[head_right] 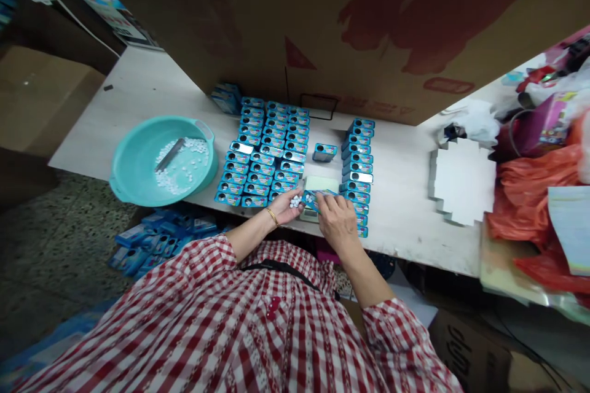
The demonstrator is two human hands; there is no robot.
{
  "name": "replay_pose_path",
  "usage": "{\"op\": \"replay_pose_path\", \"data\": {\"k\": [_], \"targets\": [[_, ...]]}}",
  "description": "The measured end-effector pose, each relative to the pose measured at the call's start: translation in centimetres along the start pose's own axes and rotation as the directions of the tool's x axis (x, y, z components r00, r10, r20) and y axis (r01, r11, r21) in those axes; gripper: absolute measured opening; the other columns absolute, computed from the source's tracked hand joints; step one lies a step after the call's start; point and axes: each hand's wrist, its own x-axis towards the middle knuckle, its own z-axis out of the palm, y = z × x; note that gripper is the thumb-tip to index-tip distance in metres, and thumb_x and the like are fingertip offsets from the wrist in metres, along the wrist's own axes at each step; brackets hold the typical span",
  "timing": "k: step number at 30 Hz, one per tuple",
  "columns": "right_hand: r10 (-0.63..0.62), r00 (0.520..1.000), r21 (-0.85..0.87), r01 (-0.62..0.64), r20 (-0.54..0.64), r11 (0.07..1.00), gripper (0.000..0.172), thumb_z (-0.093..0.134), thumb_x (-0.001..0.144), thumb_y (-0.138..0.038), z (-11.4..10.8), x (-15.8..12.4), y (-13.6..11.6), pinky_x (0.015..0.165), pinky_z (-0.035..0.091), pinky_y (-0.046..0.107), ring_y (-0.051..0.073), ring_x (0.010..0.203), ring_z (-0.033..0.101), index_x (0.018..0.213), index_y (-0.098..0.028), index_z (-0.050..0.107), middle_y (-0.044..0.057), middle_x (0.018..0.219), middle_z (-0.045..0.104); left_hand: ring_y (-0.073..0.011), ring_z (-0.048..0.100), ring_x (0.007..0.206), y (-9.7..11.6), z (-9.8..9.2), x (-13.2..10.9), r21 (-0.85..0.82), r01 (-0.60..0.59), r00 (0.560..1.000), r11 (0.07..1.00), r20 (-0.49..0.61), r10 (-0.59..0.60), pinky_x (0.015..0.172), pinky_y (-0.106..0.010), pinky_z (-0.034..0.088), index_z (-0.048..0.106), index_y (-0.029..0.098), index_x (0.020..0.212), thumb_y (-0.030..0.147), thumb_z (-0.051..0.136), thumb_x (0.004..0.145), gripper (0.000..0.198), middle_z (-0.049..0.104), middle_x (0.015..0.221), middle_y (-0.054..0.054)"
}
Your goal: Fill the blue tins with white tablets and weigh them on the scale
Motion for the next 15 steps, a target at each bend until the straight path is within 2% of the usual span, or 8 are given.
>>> {"op": "replay_pose_path", "data": {"k": [3,7,12,15], "targets": [[0.103,0.994,0.165,-0.098,-0.023,0.981,0.037,0.047,0.08,-0.029,1.4,-0.5,1.0,0.071,0.037,0.034,0.023,0.083,0.047,0.115,-0.018,0.049,0.008,0.092,0.057,-0.0068,0.051,0.046,0.1,-0.5,-0.1,0.002,0.021,0.999,1.0,0.038,-0.022,0.037,-0.014,0.037,0.057,0.012,0.076,0.023,0.047,0.082,0.016,0.053,0.056,-0.002],[0.273,0.958,0.379,-0.22,-0.091,0.899,0.036,0.05,0.079,-0.039,4.2,-1.1,2.5,0.074,0.041,0.033,0.022,0.085,0.051,0.109,-0.019,0.05,0.007,0.092,0.057,-0.0085,0.055,0.052,0.6,-1.4,-0.5,0.0,0.009,0.994,1.0,0.107,-0.009,0.042,-0.016,0.043,0.059,0.008,0.082,0.022,0.045,0.083,0.02,0.056,0.061,-0.006],[0.402,0.913,0.44,-0.335,-0.065,0.833,0.037,0.051,0.078,-0.04,9.1,-1.0,3.7,0.077,0.043,0.035,0.023,0.088,0.053,0.105,-0.016,0.051,0.009,0.093,0.058,-0.0142,0.061,0.068,1.1,-1.9,-1.6,-0.063,-0.053,0.997,0.997,0.06,0.056,0.065,-0.025,0.051,0.059,0.004,0.085,0.02,0.04,0.084,0.025,0.061,0.069,-0.011],[0.411,0.911,0.458,-0.349,-0.041,0.818,0.035,0.048,0.079,-0.039,10.6,-0.8,3.6,0.077,0.044,0.036,0.023,0.089,0.053,0.105,-0.015,0.051,0.01,0.094,0.058,-0.0172,0.062,0.077,1.2,-2.1,-2.1,-0.071,-0.035,0.994,0.997,0.097,0.042,0.072,-0.029,0.049,0.058,0.004,0.09,0.024,0.038,0.085,0.029,0.064,0.078,-0.014]]}}
